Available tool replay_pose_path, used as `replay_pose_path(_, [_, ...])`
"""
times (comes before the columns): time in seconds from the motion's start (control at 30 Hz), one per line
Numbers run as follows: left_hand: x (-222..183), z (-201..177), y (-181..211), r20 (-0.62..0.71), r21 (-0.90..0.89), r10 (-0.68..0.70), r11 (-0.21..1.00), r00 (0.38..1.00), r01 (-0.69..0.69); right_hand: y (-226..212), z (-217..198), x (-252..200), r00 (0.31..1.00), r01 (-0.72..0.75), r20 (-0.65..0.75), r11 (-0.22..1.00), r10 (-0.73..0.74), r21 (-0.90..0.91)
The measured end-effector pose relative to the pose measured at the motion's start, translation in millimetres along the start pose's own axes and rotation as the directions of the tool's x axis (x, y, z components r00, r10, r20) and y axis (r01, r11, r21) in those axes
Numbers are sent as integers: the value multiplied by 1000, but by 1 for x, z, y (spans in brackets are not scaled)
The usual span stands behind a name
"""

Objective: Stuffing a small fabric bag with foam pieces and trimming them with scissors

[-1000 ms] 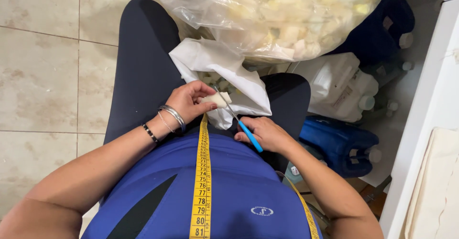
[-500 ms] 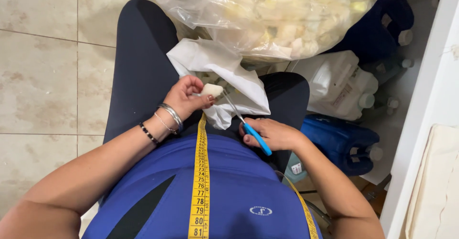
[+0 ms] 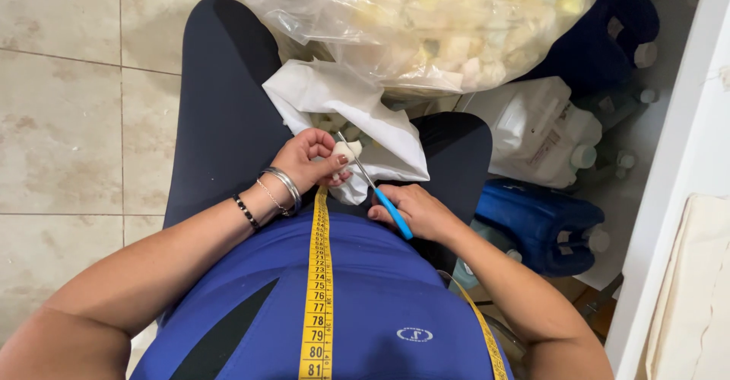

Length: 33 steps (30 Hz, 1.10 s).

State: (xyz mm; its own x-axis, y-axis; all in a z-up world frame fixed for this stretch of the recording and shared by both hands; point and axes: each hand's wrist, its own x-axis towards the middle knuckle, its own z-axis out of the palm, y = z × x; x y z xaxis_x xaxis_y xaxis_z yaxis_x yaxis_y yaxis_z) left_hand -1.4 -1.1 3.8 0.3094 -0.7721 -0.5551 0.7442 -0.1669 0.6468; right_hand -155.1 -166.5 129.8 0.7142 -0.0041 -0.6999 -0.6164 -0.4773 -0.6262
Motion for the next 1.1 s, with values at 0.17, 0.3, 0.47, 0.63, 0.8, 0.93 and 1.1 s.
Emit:
replay_pose_path(0.17, [11, -11, -13, -21, 25, 36, 999, 999, -35, 9, -2, -6, 999, -18, -28, 999, 19, 39])
replay_pose_path(0.3, [7, -7, -3, -44, -5, 68, 998, 997, -69, -4, -23, -18, 997, 6, 75, 996, 0, -85])
replay_pose_path(0.47, [-1, -3, 3, 13, -104, 2, 995, 1000, -1, -37, -34, -24, 988, -13, 144, 950, 61, -312])
replay_pose_path(0.63, [7, -11, -7, 70, -62, 18, 998, 997, -13, -34, -30, -11, 991, 20, 130, 950, 22, -312])
replay_pose_path(0.8, [7, -10, -9, 42, -19, 18, 1000, 999, -17, -14, -18, -8, 996, -37, 67, 975, 53, -220])
replay_pose_path(0.93, [18, -16, -18, 0, -34, 17, 999, 1000, -17, 4, -15, -6, 998, -43, 43, 987, 50, -155])
replay_pose_path(1.1, [14, -12, -9, -8, -64, 16, 998, 1000, -17, -9, -32, -18, 989, 3, 148, 987, 21, -161])
